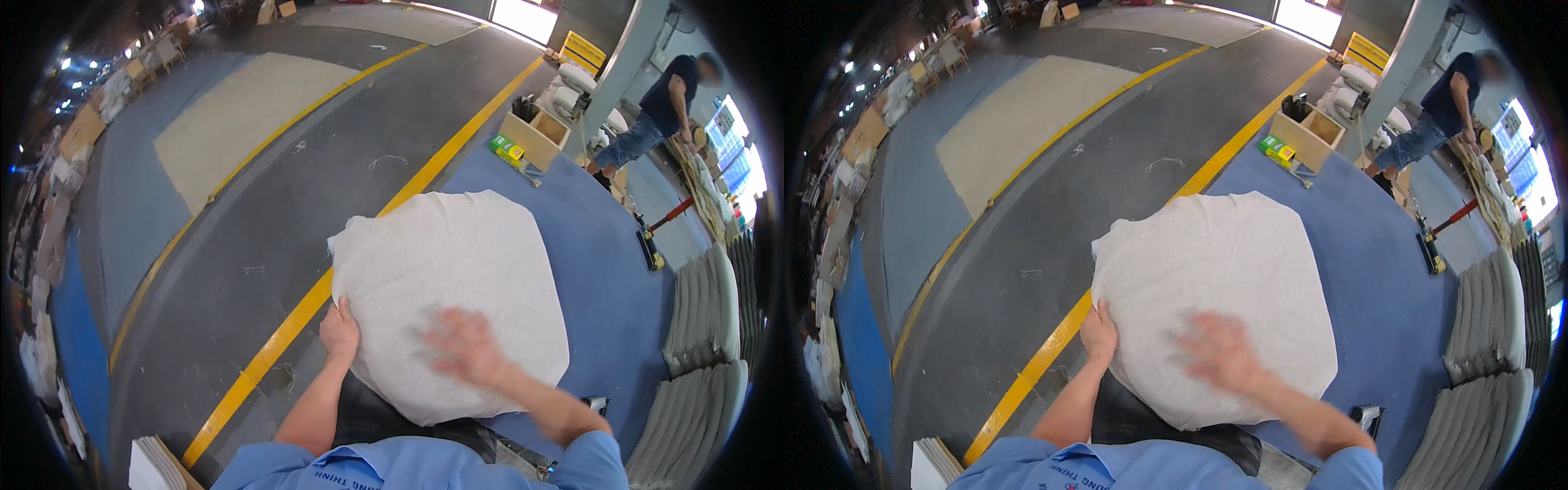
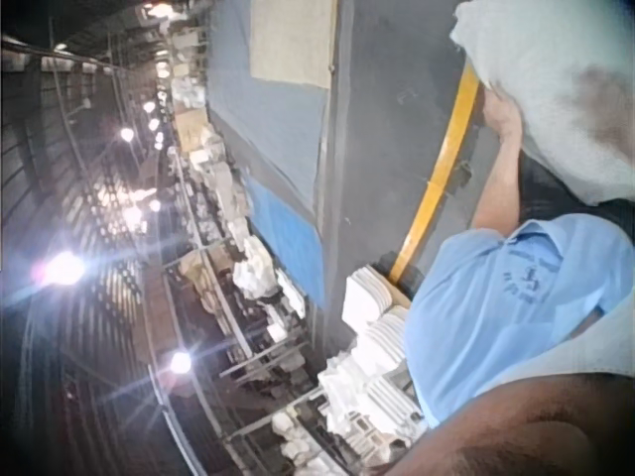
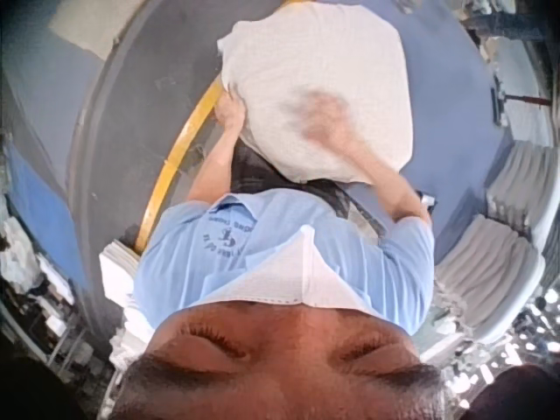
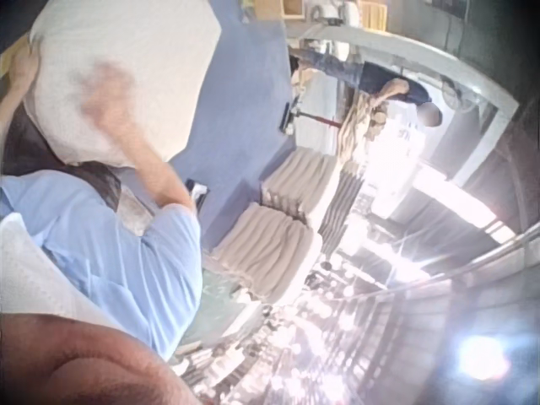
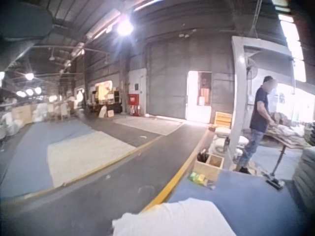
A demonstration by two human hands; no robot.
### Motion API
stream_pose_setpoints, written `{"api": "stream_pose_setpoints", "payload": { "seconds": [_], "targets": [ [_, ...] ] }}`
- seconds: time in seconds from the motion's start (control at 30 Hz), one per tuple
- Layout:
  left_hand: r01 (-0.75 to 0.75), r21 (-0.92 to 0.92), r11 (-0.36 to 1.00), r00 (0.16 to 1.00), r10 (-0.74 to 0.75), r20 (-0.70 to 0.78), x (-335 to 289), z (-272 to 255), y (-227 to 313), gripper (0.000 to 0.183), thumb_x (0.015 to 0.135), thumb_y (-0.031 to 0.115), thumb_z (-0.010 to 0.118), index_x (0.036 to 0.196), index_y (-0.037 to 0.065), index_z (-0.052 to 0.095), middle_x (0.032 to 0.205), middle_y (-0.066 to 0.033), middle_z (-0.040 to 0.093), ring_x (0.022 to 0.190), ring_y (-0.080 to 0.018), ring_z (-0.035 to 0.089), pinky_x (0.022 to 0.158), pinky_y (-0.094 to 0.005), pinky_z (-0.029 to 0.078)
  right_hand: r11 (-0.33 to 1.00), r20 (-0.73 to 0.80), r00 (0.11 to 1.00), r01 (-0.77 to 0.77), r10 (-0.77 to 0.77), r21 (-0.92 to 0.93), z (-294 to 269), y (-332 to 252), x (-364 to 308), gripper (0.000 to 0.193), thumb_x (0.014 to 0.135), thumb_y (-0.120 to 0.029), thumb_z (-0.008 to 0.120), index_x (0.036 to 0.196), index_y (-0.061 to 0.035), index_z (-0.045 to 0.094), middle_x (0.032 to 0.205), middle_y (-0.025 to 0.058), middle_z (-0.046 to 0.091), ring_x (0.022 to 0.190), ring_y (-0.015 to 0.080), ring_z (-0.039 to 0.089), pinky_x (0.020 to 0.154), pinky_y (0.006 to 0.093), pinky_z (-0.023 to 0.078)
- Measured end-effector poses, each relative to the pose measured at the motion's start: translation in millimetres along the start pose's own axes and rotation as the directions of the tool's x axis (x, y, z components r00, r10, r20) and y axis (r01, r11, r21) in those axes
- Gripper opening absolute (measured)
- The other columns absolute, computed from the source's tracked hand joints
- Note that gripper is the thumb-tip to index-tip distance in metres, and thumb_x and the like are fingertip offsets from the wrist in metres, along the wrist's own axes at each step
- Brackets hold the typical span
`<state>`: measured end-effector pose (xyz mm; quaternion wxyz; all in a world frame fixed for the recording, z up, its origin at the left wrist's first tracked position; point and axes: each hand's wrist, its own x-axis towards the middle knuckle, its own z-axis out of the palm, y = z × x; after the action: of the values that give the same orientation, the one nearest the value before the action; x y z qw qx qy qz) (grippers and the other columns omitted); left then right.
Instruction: The person places white fabric over a black cushion base, smooths it, and uses a staple gun to secure the fabric edges. The person repeatedly folds and staples the fabric around the cushion, then places the finished cushion aside and repeats the process with another cushion.
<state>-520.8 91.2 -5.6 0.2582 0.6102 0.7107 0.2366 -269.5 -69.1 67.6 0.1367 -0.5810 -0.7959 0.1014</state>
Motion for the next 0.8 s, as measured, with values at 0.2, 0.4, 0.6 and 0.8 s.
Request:
{"api": "stream_pose_setpoints", "payload": {
  "seconds": [0.2, 0.4, 0.6, 0.8],
  "targets": [
    [0.061, 0.022, 0.998, 0.990, -0.063, 0.129, 8.3, 2.5, -10.2, 0.051, 0.112, 0.043, 0.041, 0.112, 0.002, 0.071, 0.099, -0.0284, 0.074, 0.097, -0.0502, 0.070, 0.089, -0.0587, 0.052, 0.821, 0.045, 0.884, -0.413, 0.466, -0.394, -98.0, 174.7, -27.5, 0.088, 0.099, -0.061, 0.057, 0.167, -0.0119, 0.030, 0.174, 0.0202, 0.021, 0.162, 0.0428, 0.016, 0.125, 0.0691, 0.014],
    [0.047, -0.039, 0.998, 0.996, -0.044, 0.077, 7.6, 12.7, -32.7, 0.046, 0.111, 0.039, 0.047, 0.104, 0.001, 0.071, 0.088, -0.0287, 0.071, 0.087, -0.0490, 0.070, 0.076, -0.0540, 0.054, 0.892, 0.103, 0.941, -0.266, 0.323, -0.366, -36.6, 153.1, -8.7, 0.104, 0.099, -0.078, 0.039, 0.168, -0.0031, 0.020, 0.172, 0.0341, 0.011, 0.159, 0.0544, 0.009, 0.122, 0.0727, 0.009],
    [0.032, -0.335, 0.942, 0.999, -0.032, 0.008, 11.7, 20.1, -52.9, 0.042, 0.110, 0.035, 0.054, 0.092, -0.001, 0.066, 0.081, -0.0288, 0.066, 0.077, -0.0490, 0.067, 0.067, -0.0496, 0.051, 0.969, 0.223, 0.969, -0.054, 0.109, -0.241, 11.9, 81.3, 65.4, 0.111, 0.092, -0.082, 0.048, 0.166, -0.0016, 0.027, 0.170, 0.0369, 0.013, 0.158, 0.0570, 0.007, 0.119, 0.0773, 0.007],
    [0.152, -0.345, 0.926, 0.984, -0.109, 0.141, 17.6, 16.2, -58.6, 0.042, 0.111, 0.036, 0.053, 0.091, 0.001, 0.063, 0.079, -0.0279, 0.064, 0.075, -0.0499, 0.065, 0.066, -0.0508, 0.050, 0.986, 0.221, 0.974, -0.021, 0.058, -0.166, 47.9, 13.6, 131.0, 0.113, 0.085, -0.080, 0.061, 0.162, -0.0022, 0.035, 0.169, 0.0387, 0.015, 0.156, 0.0608, 0.008, 0.115, 0.0812, 0.009]
  ]
}}
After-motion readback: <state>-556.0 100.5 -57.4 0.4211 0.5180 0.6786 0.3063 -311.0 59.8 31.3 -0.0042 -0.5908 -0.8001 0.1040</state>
